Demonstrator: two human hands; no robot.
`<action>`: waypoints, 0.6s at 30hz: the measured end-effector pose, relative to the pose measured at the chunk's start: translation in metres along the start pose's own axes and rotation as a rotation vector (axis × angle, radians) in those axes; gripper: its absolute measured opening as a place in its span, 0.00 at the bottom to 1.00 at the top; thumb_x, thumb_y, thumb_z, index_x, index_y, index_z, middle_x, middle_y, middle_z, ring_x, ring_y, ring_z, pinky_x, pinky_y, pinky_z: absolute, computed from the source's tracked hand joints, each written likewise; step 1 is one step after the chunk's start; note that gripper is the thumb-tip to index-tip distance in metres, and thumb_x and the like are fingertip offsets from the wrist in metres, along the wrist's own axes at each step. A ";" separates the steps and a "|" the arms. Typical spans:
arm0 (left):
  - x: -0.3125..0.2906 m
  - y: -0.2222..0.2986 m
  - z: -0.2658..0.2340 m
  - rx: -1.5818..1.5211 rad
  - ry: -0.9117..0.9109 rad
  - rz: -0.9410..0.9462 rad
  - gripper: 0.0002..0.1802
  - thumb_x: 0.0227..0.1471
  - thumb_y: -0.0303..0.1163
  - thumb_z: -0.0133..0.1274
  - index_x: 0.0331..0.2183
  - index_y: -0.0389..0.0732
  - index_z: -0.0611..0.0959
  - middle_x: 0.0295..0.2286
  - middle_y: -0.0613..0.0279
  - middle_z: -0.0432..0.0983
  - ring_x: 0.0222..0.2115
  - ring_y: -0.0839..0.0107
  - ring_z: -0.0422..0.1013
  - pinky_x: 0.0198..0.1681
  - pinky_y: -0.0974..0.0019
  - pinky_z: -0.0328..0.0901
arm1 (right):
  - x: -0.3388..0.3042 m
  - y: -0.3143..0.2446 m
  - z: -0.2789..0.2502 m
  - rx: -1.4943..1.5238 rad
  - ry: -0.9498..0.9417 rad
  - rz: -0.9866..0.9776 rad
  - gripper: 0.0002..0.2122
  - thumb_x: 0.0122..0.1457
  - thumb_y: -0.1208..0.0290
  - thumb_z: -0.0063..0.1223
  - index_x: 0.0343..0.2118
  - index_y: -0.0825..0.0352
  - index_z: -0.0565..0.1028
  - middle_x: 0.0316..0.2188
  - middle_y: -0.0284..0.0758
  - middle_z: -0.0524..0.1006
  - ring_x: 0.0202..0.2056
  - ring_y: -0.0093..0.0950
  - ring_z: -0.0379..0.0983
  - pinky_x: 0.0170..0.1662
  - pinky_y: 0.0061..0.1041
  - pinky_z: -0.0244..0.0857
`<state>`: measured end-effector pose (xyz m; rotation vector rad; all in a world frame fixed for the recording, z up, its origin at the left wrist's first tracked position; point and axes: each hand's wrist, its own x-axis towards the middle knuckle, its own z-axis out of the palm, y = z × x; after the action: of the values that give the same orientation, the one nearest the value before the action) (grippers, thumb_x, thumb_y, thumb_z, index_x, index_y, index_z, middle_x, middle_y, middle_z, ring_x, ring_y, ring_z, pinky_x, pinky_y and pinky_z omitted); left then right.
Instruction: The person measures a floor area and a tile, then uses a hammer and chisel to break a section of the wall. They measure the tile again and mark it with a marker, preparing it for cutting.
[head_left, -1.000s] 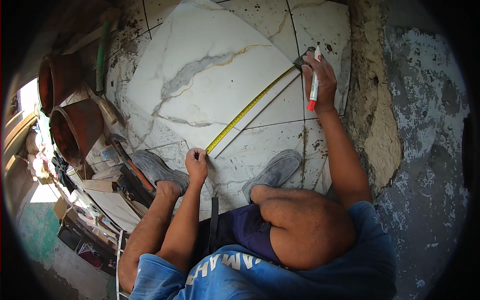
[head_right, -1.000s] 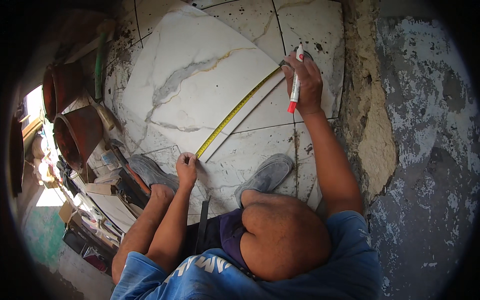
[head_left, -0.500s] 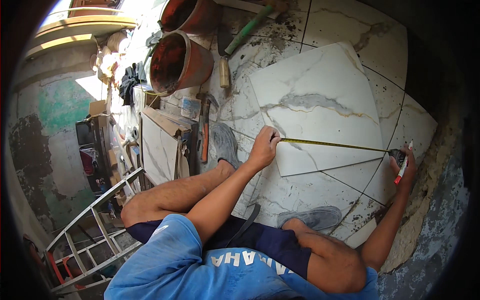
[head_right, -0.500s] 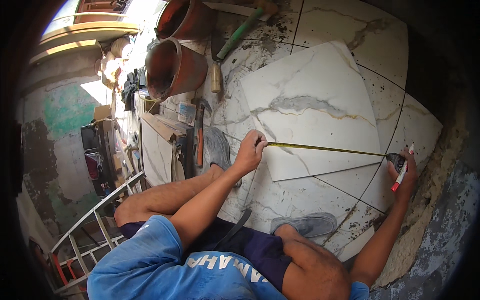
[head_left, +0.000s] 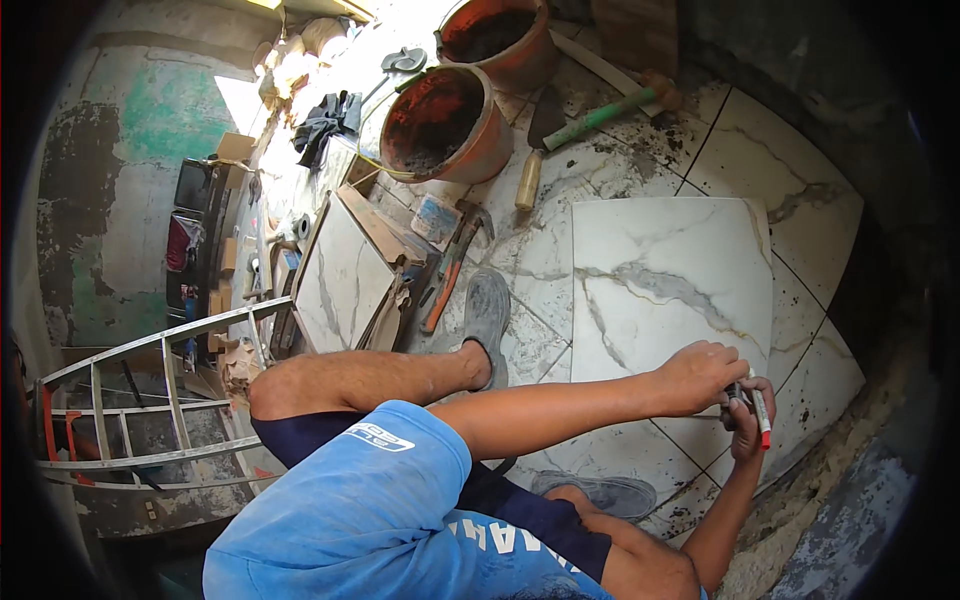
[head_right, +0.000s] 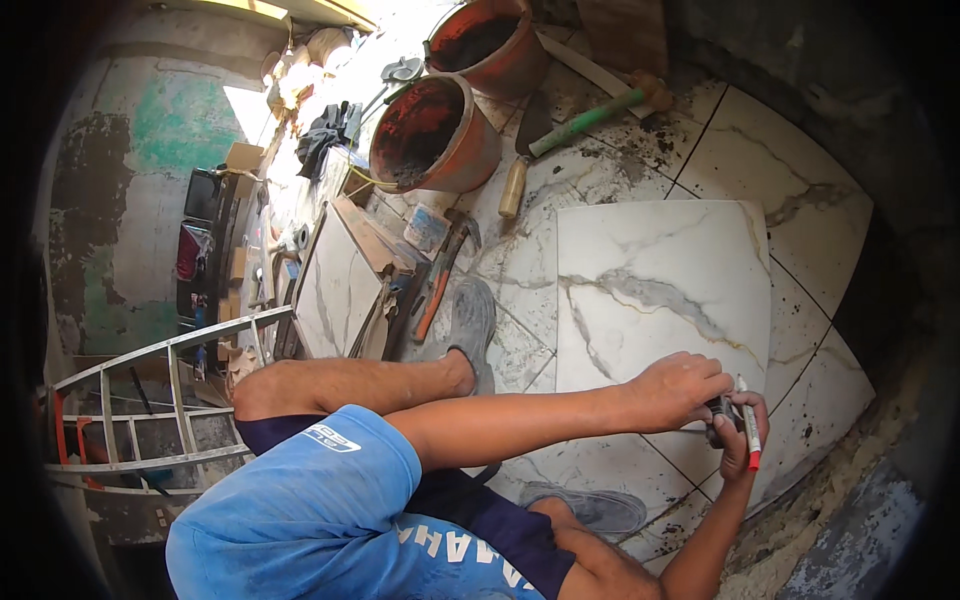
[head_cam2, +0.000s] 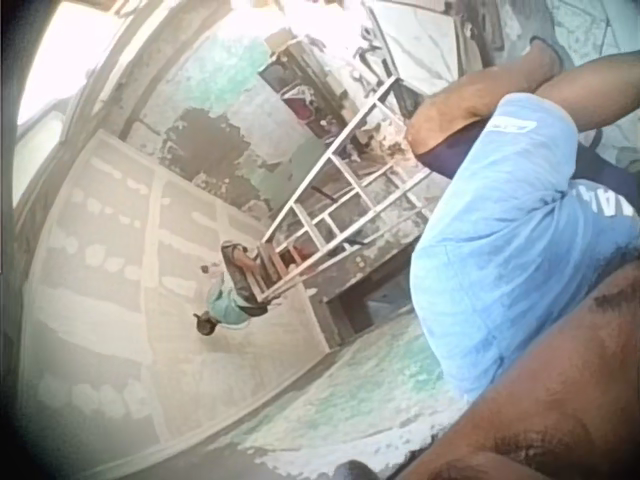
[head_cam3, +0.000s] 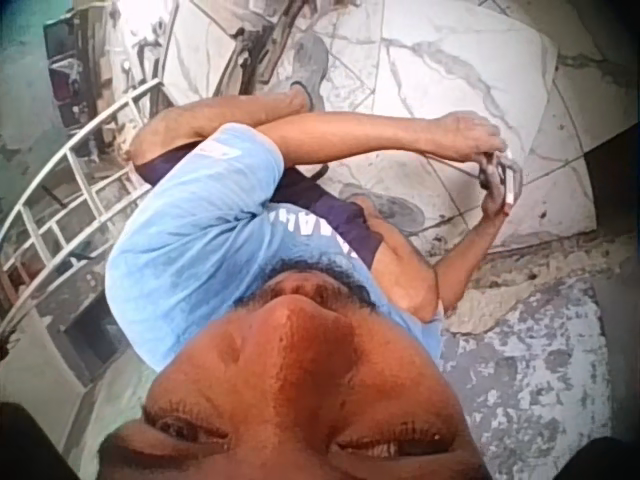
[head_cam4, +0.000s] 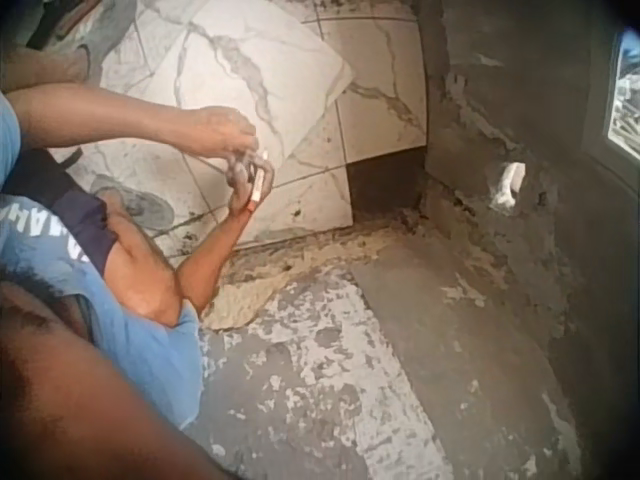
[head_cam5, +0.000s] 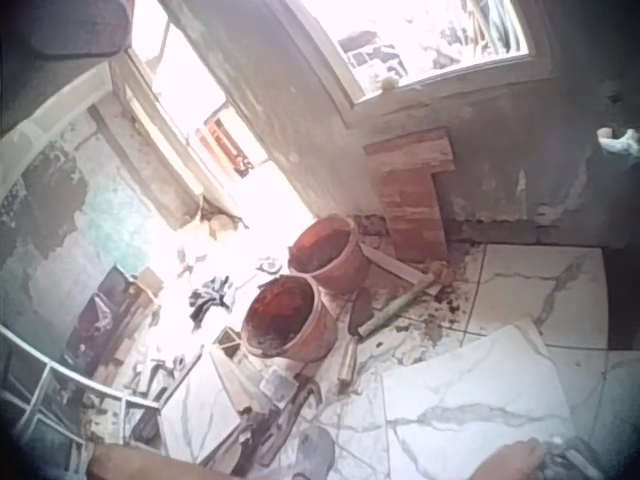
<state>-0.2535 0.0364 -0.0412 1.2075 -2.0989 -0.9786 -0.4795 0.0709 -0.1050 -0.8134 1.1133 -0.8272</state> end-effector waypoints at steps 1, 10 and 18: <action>0.002 0.002 -0.002 0.018 0.043 0.017 0.21 0.43 0.33 0.65 0.40 0.41 0.75 0.32 0.54 0.72 0.35 0.51 0.72 0.41 0.52 0.66 | 0.001 0.007 0.009 0.100 -0.030 0.007 0.21 0.50 0.66 0.67 0.43 0.62 0.69 0.43 0.33 0.75 0.39 0.23 0.71 0.43 0.25 0.66; 0.000 0.134 -0.185 -1.182 -0.047 0.218 0.24 0.45 0.45 0.68 0.31 0.32 0.81 0.29 0.57 0.75 0.27 0.64 0.70 0.29 0.65 0.64 | 0.018 0.046 0.088 -0.147 0.066 -0.098 0.22 0.47 0.64 0.73 0.41 0.66 0.72 0.35 0.35 0.78 0.36 0.24 0.73 0.41 0.25 0.69; -0.031 0.176 -0.195 -1.176 -0.015 0.343 0.26 0.43 0.48 0.68 0.28 0.34 0.78 0.24 0.58 0.72 0.20 0.64 0.69 0.22 0.66 0.63 | 0.045 0.019 0.174 -0.378 -0.215 -0.074 0.22 0.46 0.60 0.72 0.37 0.65 0.72 0.24 0.37 0.77 0.25 0.26 0.73 0.31 0.27 0.68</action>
<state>-0.1853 0.0593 0.2132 0.2243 -1.2227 -1.6468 -0.2994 0.0641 -0.0996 -1.2347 1.0650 -0.5787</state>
